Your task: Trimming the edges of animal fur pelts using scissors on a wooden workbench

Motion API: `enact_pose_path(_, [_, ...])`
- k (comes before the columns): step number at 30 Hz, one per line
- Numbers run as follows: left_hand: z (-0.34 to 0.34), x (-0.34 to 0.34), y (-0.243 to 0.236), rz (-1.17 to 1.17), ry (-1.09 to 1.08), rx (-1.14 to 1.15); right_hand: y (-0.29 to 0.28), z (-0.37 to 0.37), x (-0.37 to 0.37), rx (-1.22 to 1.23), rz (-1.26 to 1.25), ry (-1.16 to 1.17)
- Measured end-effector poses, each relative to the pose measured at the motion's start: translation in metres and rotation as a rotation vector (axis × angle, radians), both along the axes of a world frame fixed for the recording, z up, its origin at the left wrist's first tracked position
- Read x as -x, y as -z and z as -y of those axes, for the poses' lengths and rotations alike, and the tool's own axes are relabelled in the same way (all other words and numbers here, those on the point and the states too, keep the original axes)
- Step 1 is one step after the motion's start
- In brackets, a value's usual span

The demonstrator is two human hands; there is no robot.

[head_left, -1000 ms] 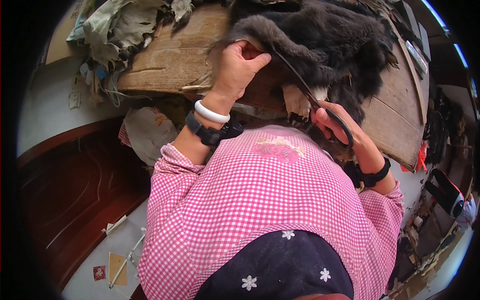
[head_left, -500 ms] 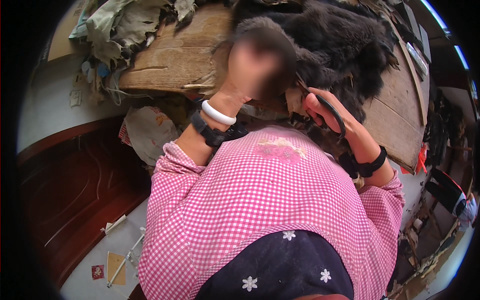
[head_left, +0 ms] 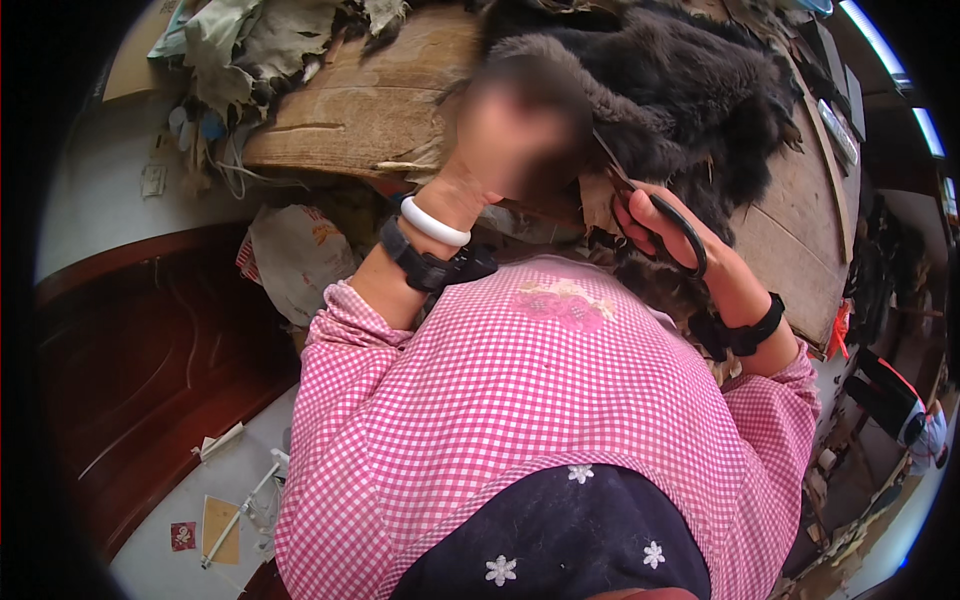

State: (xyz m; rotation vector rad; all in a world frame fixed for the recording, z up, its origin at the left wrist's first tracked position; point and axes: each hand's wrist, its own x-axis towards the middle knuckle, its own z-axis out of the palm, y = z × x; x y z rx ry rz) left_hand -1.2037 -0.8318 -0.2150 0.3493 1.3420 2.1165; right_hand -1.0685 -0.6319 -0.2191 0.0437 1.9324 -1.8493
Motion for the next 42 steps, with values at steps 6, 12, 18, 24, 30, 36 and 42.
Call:
enact_pose_path(6, [0.002,-0.002,-0.001,0.033,0.076,-0.039,-0.004,0.006,0.023,0.081,-0.108,-0.057])
enact_pose_path(12, [0.009,-0.001,-0.007,0.053,0.053,-0.071,-0.012,0.000,0.024,0.132,0.129,-0.063])
enact_pose_path(18, [0.030,0.008,-0.014,-0.031,0.227,0.076,-0.010,-0.017,0.033,-0.034,0.003,-0.151])
enact_pose_path(24, [0.038,0.011,-0.018,-0.054,0.286,0.104,-0.009,-0.015,0.054,0.086,-0.057,-0.262])
enact_pose_path(30, [0.051,0.017,-0.017,-0.081,0.298,0.093,-0.011,-0.019,0.061,0.158,0.122,-0.342])
enact_pose_path(36, [0.066,0.028,-0.022,-0.124,0.138,0.155,-0.021,-0.019,0.067,-0.034,0.030,-0.306])
enact_pose_path(42, [0.051,0.023,-0.020,-0.077,-0.073,0.266,-0.018,-0.014,0.068,-0.067,0.008,-0.320])
